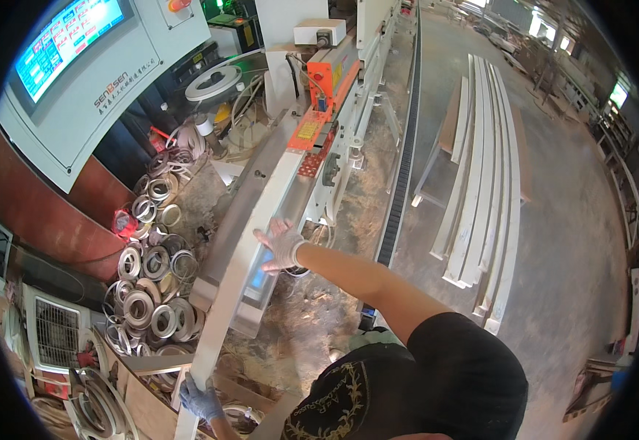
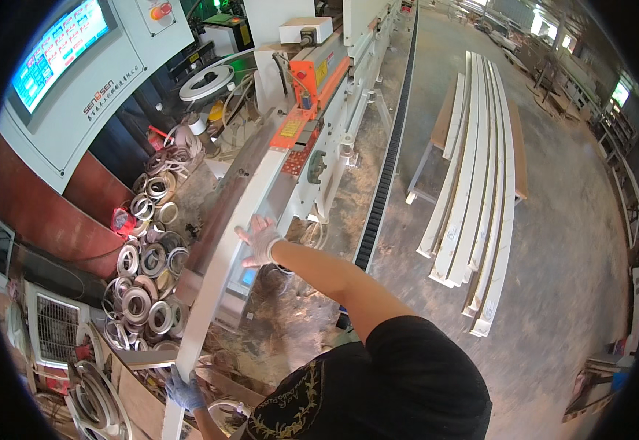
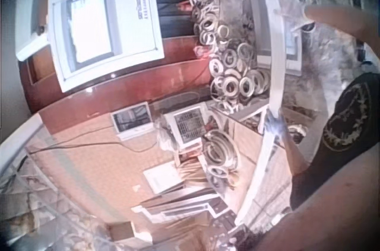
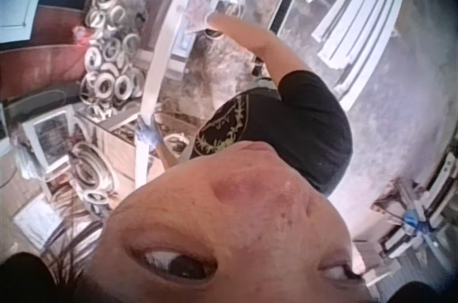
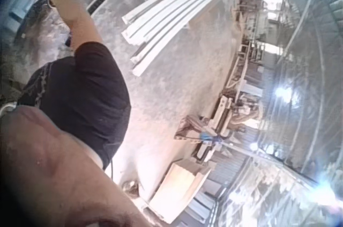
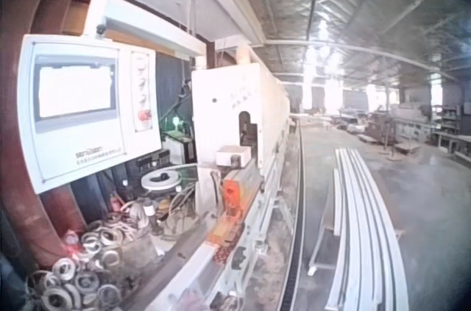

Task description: The person repeatedly picks up long white wooden planks from a pile and feeds them into a processing machine. The person then retrieves the processed planks and places them back onto the pile. This cycle is repeated multiple times throughout the video.

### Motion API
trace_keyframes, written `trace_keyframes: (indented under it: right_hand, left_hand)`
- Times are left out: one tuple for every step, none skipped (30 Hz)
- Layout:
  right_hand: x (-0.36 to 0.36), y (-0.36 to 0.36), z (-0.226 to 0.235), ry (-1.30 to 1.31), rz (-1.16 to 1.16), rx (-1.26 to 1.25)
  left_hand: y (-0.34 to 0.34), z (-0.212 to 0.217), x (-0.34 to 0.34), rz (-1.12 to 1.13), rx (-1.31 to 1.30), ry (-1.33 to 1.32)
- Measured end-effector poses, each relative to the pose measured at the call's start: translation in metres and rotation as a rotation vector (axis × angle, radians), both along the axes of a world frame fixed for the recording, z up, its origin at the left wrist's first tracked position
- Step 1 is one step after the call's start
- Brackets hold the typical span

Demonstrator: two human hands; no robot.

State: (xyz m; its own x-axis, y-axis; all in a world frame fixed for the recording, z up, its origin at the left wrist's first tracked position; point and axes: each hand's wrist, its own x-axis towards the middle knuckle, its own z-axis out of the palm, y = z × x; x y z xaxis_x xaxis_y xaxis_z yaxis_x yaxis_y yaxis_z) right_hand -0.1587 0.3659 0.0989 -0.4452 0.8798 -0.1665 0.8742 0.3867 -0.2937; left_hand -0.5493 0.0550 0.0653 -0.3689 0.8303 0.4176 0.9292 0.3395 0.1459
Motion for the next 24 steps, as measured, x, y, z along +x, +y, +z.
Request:
trace_keyframes:
  right_hand:
    - [0.006,0.008,0.002,-0.029,0.0,-0.025]
    - [0.012,0.016,0.005,-0.055,0.0,-0.049]
    - [0.018,0.023,0.009,-0.081,0.0,-0.075]
    - [0.021,0.025,0.016,-0.073,-0.016,-0.053]
    - [0.025,0.033,0.019,-0.058,-0.045,-0.077]
    - [0.03,0.042,0.017,-0.043,-0.074,-0.102]
    - [0.034,0.049,0.014,-0.029,-0.107,-0.125]
    - [0.037,0.054,0.014,-0.007,-0.128,-0.114]
    - [0.04,0.05,0.009,0.008,-0.114,-0.088]
    - [0.041,0.043,0.007,0.025,-0.098,-0.058]
    - [0.041,0.033,0.003,0.041,-0.087,-0.026]
    - [0.041,0.016,0.0,-0.019,-0.051,0.085]
    - [0.039,-0.008,0.02,0.051,0.035,-0.039]
    - [0.042,-0.033,0.038,0.122,0.116,-0.162]
    - [0.047,-0.056,0.018,0.238,0.159,-0.089]
    - [0.057,-0.088,0.019,0.498,0.158,-0.216]
    - [0.066,-0.114,-0.012,0.731,0.149,-0.146]
    - [0.071,-0.148,0.011,0.732,0.181,-0.164]
    - [0.083,-0.179,0.029,0.651,0.163,-0.107]
    - [0.099,-0.209,0.043,0.573,0.133,-0.052]
    - [0.115,-0.237,0.055,0.669,0.06,-0.008]
    - [0.131,-0.263,0.059,0.763,-0.018,0.033]
    - [0.148,-0.28,0.053,0.804,-0.199,0.021]
    - [0.165,-0.298,0.043,0.839,-0.388,0.001]
  left_hand:
    - [0.006,0.0,0.009,0.003,0.0,-0.005]
    - [0.013,0.004,0.019,0.033,-0.03,0.005]
    - [0.019,0.007,0.026,0.036,-0.055,-0.043]
    - [0.023,0.001,0.031,0.054,-0.025,-0.011]
    - [0.033,0.002,0.04,0.058,0.009,0.02]
    - [0.038,0.005,0.048,0.062,-0.025,-0.021]
    - [0.046,0.013,0.06,0.063,-0.059,-0.063]
    - [0.055,0.019,0.07,0.103,-0.113,-0.063]
    - [0.06,0.017,0.075,0.076,-0.089,-0.051]
    - [0.067,0.013,0.08,0.051,-0.061,-0.036]
    - [0.074,0.012,0.083,0.02,-0.032,-0.021]
    - [0.083,0.023,0.099,0.032,-0.091,-0.104]
    - [0.082,0.017,0.1,0.036,-0.08,-0.033]
    - [0.086,0.004,0.102,0.036,-0.068,0.039]
    - [0.09,-0.006,0.105,0.028,-0.058,0.114]
    - [0.092,-0.013,0.107,-0.047,-0.14,0.044]
    - [0.098,-0.007,0.119,-0.115,-0.179,0.042]
    - [0.089,-0.003,0.127,-0.14,-0.223,0.034]
    - [0.083,0.001,0.138,-0.178,-0.267,0.029]
    - [0.08,-0.002,0.147,-0.235,-0.185,0.003]
    - [0.077,-0.005,0.15,-0.274,-0.153,0.015]
    - [0.073,-0.011,0.152,-0.313,-0.127,0.026]
    - [0.069,-0.016,0.153,-0.348,-0.1,0.037]
    - [0.069,-0.016,0.157,-0.373,-0.119,0.017]
